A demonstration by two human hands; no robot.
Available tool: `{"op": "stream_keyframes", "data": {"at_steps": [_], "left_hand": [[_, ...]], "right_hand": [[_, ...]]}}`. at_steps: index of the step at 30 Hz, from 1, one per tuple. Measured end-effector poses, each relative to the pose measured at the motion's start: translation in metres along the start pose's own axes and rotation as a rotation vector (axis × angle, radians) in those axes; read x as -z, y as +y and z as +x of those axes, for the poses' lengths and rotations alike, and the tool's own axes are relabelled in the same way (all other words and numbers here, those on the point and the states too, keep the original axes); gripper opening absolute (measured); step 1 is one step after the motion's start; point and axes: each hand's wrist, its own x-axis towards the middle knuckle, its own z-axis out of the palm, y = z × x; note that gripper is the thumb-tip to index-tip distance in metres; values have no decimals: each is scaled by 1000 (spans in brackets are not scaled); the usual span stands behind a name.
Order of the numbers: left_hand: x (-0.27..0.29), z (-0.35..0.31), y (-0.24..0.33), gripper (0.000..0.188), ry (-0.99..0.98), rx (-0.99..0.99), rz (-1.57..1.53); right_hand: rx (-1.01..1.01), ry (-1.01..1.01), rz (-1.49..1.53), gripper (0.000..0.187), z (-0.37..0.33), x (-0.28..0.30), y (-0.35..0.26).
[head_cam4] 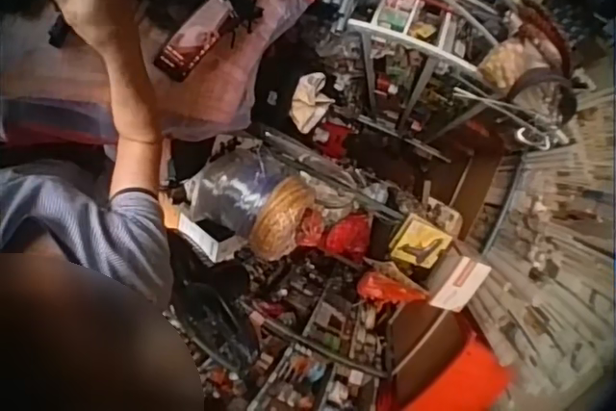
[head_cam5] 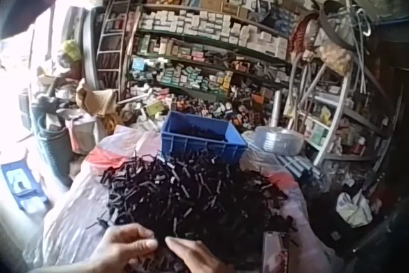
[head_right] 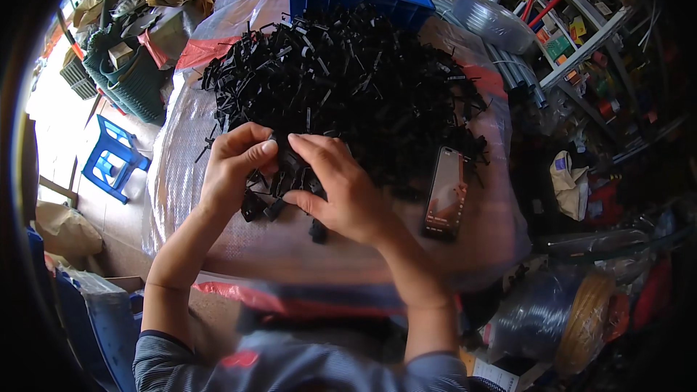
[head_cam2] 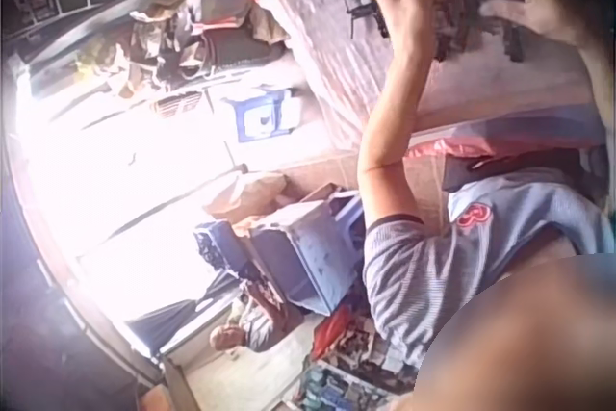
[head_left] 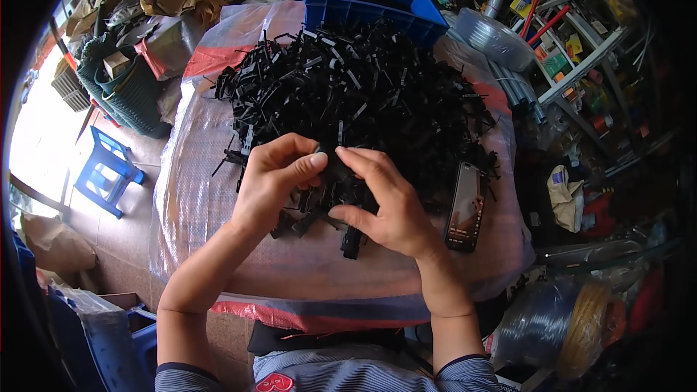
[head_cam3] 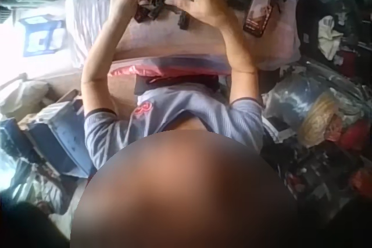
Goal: The person is untangling and assembling bundles of black wire harnesses with plastic connectors.
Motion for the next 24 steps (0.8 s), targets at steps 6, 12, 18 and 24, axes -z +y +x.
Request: {"op": "stream_keyframes", "data": {"at_steps": [6,12,18,24], "left_hand": [[-4,1,-15,17,-87,112,-22],[-14,-4,-25,19,-26,-311,305],[-18,-6,-29,17,-14,-179,304],[-19,-7,-23,18,-1,-279,329]], "right_hand": [[129,139,-263,47,-1,-13,7],[79,179,-315,39,-3,-22,8],[82,195,-307,29,0,-24,17],[69,129,-335,28,1,-17,11]]}}
